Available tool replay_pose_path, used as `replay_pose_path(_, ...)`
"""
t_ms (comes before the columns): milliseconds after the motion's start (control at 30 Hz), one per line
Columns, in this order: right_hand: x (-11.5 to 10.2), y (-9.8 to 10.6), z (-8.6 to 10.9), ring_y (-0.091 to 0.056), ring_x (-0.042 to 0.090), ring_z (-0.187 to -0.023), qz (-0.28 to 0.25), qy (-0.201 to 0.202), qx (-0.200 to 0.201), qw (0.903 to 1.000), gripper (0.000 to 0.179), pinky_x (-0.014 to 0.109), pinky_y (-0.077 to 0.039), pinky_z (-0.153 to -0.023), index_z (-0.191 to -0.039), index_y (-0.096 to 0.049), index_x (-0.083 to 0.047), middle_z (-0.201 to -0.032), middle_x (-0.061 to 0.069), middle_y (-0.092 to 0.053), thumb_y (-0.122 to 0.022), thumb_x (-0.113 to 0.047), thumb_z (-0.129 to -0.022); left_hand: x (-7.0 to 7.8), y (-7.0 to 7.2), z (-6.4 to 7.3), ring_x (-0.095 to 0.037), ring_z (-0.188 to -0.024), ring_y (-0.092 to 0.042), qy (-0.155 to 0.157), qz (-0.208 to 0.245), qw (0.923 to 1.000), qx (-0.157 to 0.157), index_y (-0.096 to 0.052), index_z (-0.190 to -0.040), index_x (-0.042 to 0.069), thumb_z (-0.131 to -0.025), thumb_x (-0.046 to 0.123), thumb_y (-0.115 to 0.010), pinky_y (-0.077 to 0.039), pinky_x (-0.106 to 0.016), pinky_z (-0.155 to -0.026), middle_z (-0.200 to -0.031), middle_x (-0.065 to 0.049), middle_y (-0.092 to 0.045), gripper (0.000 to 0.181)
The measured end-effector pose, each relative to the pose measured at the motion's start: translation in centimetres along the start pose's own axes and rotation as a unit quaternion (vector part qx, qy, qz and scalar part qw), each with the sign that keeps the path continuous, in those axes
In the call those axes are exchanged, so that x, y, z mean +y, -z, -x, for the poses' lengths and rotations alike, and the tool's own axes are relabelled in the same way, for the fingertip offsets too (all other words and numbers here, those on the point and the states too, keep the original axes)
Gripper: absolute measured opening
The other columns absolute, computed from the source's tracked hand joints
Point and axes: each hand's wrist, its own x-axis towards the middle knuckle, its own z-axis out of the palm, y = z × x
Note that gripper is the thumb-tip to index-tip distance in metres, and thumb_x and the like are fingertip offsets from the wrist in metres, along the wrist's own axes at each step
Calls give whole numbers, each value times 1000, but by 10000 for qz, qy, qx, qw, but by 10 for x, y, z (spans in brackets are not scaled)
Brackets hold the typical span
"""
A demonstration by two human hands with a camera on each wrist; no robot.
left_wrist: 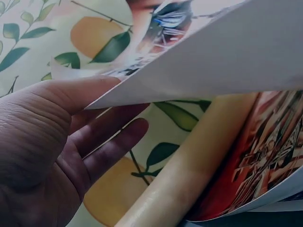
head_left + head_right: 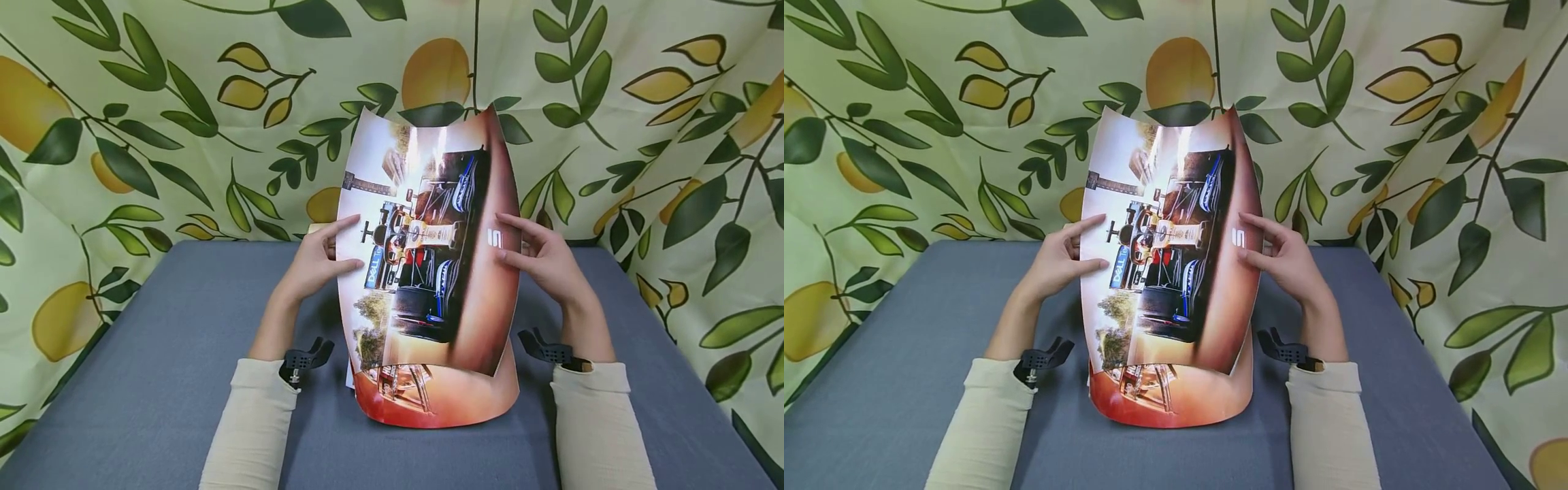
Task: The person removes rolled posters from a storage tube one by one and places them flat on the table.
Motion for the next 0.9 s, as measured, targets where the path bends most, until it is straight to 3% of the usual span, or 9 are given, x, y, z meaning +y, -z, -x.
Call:
replay_pose_path(133, 3, 0, -1, -69, 0, -80, 7, -210, -68, 9998, 64, 17, -57, -67, -147, -53, -10, -127, -12, -59, -74, 0, -88, -2, 2, 0, -19, -88, -75, 92, 193, 9998, -20, -43, -154, 16, -79, -9, -79, -63, -33, -71, -114, -31, -70, 87)
replay_pose_path(267, 7, 1, 0, -71, 2, -82, -142, -235, -43, 9996, 63, 18, -58, -68, -144, -56, -11, -118, -11, -63, -76, 2, -86, -5, 5, -1, -11, -78, -73, 86, 147, 9998, -39, -41, -155, 18, -76, -9, -81, -63, -33, -69, -109, -32, -70, 93)
replay_pose_path(333, 10, 2, 1, -71, 1, -83, -268, -203, -30, 9994, 62, 18, -58, -68, -141, -60, -11, -111, -13, -68, -78, 3, -84, -7, 5, -1, -8, -68, -67, 56, -57, 10000, -16, -42, -155, 18, -76, -6, -83, -60, -28, -66, -123, -27, -68, 93)
replay_pose_path(500, 19, 3, 1, -74, 2, -81, -950, -199, -222, 9950, 57, 18, -58, -65, -135, -65, -10, -94, -10, -79, -76, 9, -83, -13, 9, 2, -9, -54, -53, 165, -514, 9985, 65, -47, -152, 26, -76, 5, -88, -48, -22, -58, -103, -22, -68, 88)
replay_pose_path(600, 25, 1, -1, -76, 4, -84, -1357, -331, -335, 9896, 54, 18, -58, -66, -132, -67, -13, -95, -8, -80, -74, 11, -84, -17, 12, 3, -9, -55, -57, 238, -516, 9984, 64, -49, -150, 28, -77, 9, -88, -47, -23, -58, -85, -14, -69, 85)
replay_pose_path(733, 32, -3, -1, -76, 4, -87, -1755, -471, -319, 9828, 52, 17, -59, -69, -126, -71, -18, -97, -8, -80, -70, 14, -85, -23, 13, 5, -7, -48, -46, 332, -526, 9980, 118, -51, -148, 28, -78, 13, -88, -40, -23, -52, -71, -4, -64, 81)
replay_pose_path(767, 33, -3, -1, -76, 4, -86, -1764, -503, -299, 9826, 53, 17, -59, -69, -124, -72, -20, -96, -8, -80, -70, 14, -85, -24, 13, 5, -7, -46, -42, 373, -531, 9978, 138, -52, -148, 28, -78, 14, -88, -37, -23, -50, -67, -6, -60, 80)
replay_pose_path(867, 35, -5, 0, -76, 4, -87, -1943, -572, -334, 9787, 52, 19, -60, -69, -122, -73, -21, -98, -8, -80, -69, 16, -85, -28, 13, 6, -2, -47, -43, 452, -432, 9979, 155, -54, -147, 22, -79, 14, -87, -42, -20, -51, -75, -8, -64, 76)
replay_pose_path(900, 36, -5, 0, -76, 4, -87, -1943, -612, -349, 9784, 51, 19, -60, -69, -121, -73, -22, -98, -8, -80, -69, 15, -86, -30, 13, 7, -1, -47, -43, 450, -434, 9979, 159, -55, -146, 20, -79, 14, -87, -43, -20, -52, -86, -6, -68, 75)
